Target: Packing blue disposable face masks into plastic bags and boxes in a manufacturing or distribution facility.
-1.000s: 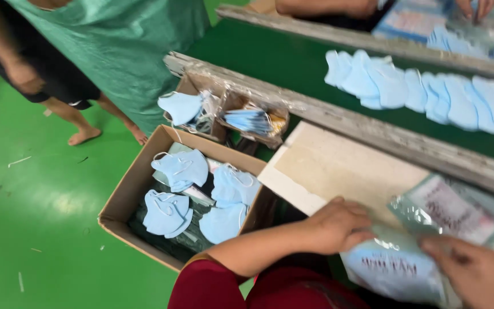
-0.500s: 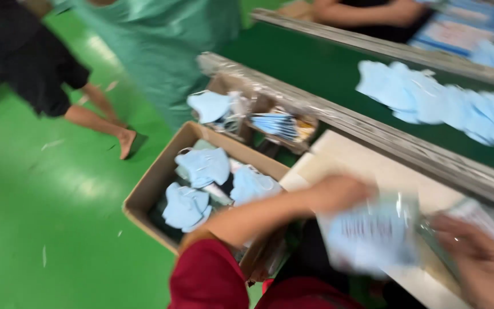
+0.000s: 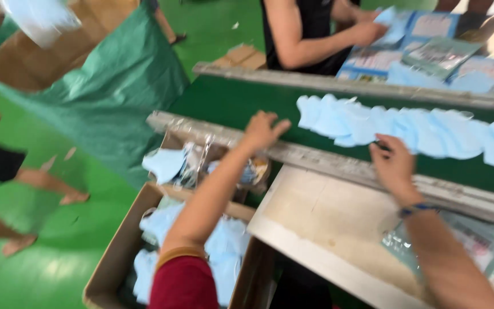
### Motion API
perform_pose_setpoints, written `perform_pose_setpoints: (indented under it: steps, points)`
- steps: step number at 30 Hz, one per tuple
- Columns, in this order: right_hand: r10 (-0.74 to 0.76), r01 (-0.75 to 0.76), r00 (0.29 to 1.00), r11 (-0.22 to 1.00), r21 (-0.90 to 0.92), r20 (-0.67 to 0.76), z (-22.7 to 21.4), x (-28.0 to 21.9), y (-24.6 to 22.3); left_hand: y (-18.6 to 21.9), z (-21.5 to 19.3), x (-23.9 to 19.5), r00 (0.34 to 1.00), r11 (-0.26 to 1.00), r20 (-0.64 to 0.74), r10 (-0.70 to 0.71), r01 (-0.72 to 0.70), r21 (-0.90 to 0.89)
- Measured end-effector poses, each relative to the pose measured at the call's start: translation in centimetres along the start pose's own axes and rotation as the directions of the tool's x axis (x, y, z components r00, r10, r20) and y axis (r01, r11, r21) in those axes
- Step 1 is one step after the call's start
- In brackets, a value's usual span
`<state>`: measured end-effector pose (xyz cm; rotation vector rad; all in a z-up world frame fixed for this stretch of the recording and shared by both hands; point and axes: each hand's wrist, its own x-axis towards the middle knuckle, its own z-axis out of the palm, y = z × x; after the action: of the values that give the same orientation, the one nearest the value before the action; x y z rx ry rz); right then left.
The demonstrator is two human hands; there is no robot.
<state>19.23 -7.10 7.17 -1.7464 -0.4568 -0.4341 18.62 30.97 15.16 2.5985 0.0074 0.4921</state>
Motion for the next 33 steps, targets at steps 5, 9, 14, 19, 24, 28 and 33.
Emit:
perform_pose_setpoints:
  steps: [5,9,14,19,24,28,33]
  points:
    - [-0.127,0.162,0.987,0.781,-0.603,0.101,3.0,1.5,2.2,1.5,9.5,8.7,0.907,0.934,0.248,-0.341,0.296,0.203]
    - [0.096,0.133,0.968,0.583,-0.801,0.231,3.7,2.6,-1.2,3.1,19.1,13.9,0.864,0.954,0.435,-0.252,0.297,-0.038]
    - [0.19,0.014,0.96,0.702,-0.712,0.206,3.0,2.4,-0.4,7.3,20.8,9.6,0.976,0.891,0.163,-0.147,0.202,-0.406]
    - [0.096,-0.065,0.99,0.959,0.276,-0.101,0.6,-1.7,0.8,8.0,10.8,-1.6,0.999,0.806,0.017,-0.042,0.043,-0.59]
    - [0.228,-0.426,0.9,0.643,0.636,0.372,-3.2,-8.9,-4.5,11.9,6.0,-14.5,0.949,0.612,0.065,0.308,-0.145,-0.777]
    - [0.384,-0.47,0.7,0.882,-0.016,0.602,-7.6,-13.1,-8.2,13.7,3.1,-21.2,0.905,0.729,0.349,0.242,0.068,-0.681]
    - [0.372,-0.331,0.676,0.924,-0.189,0.636,-5.3,-16.1,-5.6,12.3,6.8,-22.8,0.912,0.866,0.264,0.315,-0.162,-0.473]
